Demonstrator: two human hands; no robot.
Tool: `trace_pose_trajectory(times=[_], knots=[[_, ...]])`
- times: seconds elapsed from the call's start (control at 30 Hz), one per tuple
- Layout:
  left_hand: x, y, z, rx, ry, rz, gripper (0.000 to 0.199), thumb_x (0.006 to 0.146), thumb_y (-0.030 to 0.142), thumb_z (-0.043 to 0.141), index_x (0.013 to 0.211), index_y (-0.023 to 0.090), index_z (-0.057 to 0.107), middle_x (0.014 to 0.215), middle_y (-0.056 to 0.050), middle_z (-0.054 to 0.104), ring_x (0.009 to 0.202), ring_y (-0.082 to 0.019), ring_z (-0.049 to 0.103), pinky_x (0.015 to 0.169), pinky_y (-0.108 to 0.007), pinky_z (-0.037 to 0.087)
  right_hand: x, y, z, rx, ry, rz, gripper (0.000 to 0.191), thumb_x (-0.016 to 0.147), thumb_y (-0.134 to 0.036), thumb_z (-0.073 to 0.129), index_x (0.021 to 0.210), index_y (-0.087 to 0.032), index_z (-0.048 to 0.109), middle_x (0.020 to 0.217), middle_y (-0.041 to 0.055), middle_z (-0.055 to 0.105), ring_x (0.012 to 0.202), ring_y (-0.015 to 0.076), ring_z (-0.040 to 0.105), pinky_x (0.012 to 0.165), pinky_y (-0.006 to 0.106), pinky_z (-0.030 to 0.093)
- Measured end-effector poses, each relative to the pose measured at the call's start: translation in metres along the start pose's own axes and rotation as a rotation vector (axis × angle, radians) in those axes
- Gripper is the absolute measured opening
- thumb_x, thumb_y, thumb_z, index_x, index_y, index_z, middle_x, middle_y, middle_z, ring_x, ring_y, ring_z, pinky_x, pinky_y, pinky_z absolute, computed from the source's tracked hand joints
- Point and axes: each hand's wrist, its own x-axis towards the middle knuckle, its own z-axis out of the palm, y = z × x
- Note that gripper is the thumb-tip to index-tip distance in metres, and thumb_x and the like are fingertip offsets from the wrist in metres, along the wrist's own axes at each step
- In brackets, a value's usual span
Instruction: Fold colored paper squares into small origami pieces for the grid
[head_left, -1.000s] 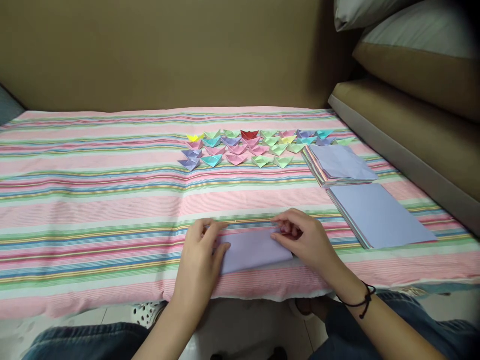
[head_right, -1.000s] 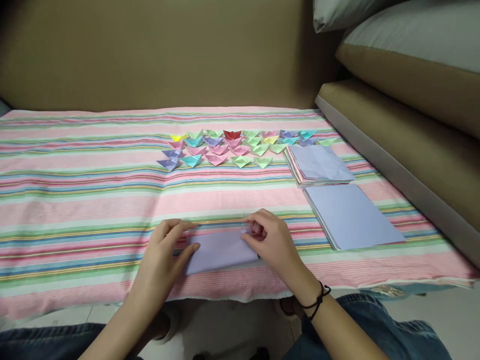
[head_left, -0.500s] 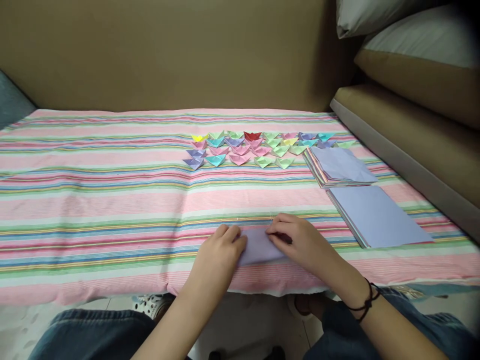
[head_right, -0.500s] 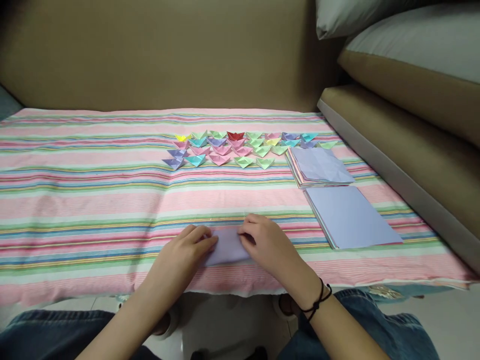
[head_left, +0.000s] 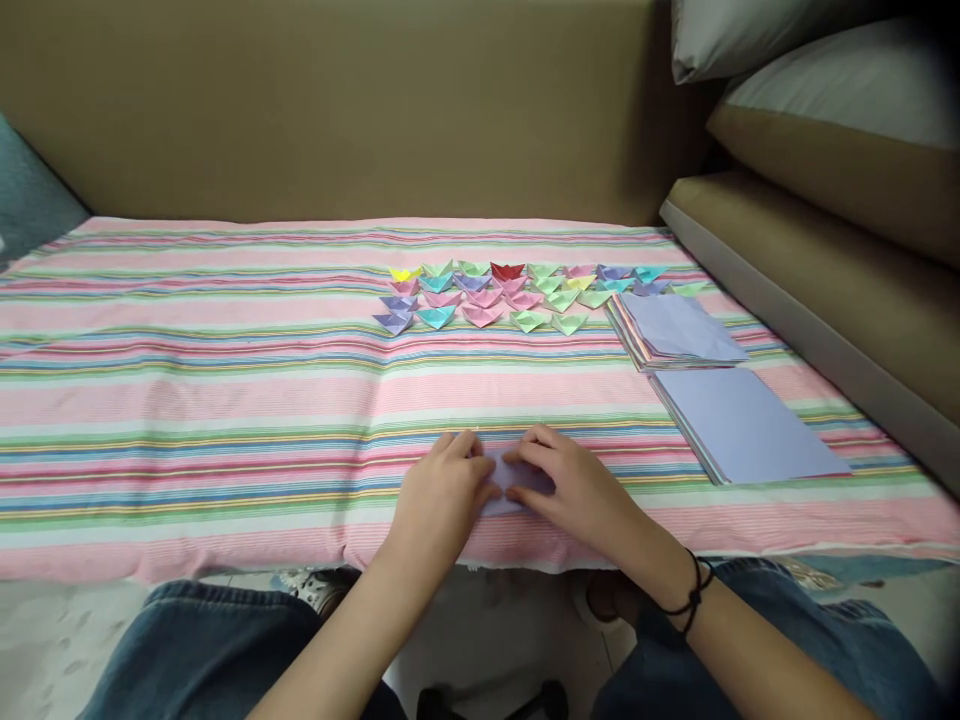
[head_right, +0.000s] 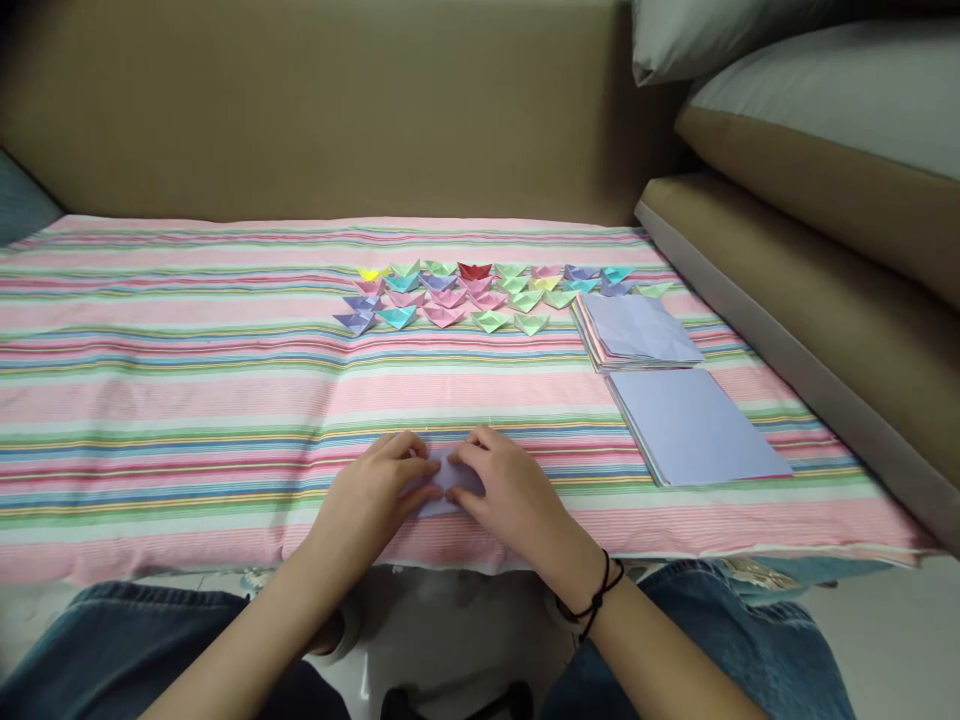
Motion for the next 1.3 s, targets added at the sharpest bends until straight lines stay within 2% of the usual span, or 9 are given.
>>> trace_pose_trajectory(times=[0.17, 0.43, 0.93, 1.13, 1.3], knots=[[-0.003, -0.002, 0.0, -0.032, -0.001, 0.016, 0.013, 0.076, 0.026, 0.067, 0.089, 0.023, 0.067, 0.1, -0.003, 0.057, 0.093, -0.021, 0.054, 0.066, -0.029, 0.046, -0.001, -0.001, 0.002, 0.001, 0.004, -0.01, 0.027, 0.071, -0.017, 0.068, 0.097, -0.02, 0.059, 0.094, 0.0039, 0.053, 0.088, 0.0206, 0.053, 0.073, 0.031, 0.044], [-0.006, -0.004, 0.0, -0.058, -0.006, 0.043, 0.019, 0.074, 0.025, 0.068, 0.093, 0.024, 0.066, 0.102, -0.004, 0.056, 0.093, -0.021, 0.054, 0.069, -0.029, 0.046, -0.001, 0.0, 0.003, 0.012, -0.004, -0.013, 0.036, 0.065, -0.022, 0.073, 0.098, -0.022, 0.057, 0.096, 0.0038, 0.052, 0.089, 0.0218, 0.053, 0.073, 0.032, 0.044], [-0.009, 0.002, -0.002, -0.03, -0.022, 0.014, 0.02, 0.074, 0.023, 0.065, 0.093, 0.023, 0.063, 0.105, -0.005, 0.055, 0.096, -0.022, 0.053, 0.071, -0.031, 0.047, 0.0, 0.0, 0.003, 0.04, -0.016, 0.025, 0.034, 0.062, -0.016, 0.072, 0.092, -0.02, 0.057, 0.093, 0.0027, 0.051, 0.088, 0.0205, 0.052, 0.069, 0.029, 0.043], [-0.009, 0.001, -0.002, -0.071, -0.025, 0.031, 0.025, 0.073, 0.02, 0.066, 0.097, 0.023, 0.063, 0.107, -0.006, 0.054, 0.097, -0.023, 0.052, 0.075, -0.033, 0.048, 0.001, 0.001, 0.001, 0.089, -0.04, 0.035, 0.04, 0.062, -0.012, 0.071, 0.098, -0.022, 0.057, 0.097, 0.0032, 0.052, 0.092, 0.0212, 0.052, 0.074, 0.031, 0.044], [-0.009, -0.007, 0.0, -0.11, -0.047, 0.05, 0.037, 0.07, 0.011, 0.068, 0.104, 0.024, 0.064, 0.111, -0.006, 0.053, 0.099, -0.023, 0.052, 0.083, -0.035, 0.047, -0.001, 0.01, -0.008, 0.141, -0.094, 0.057, 0.042, 0.062, -0.008, 0.068, 0.101, -0.022, 0.058, 0.096, 0.0024, 0.051, 0.08, 0.0168, 0.052, 0.068, 0.029, 0.044]])
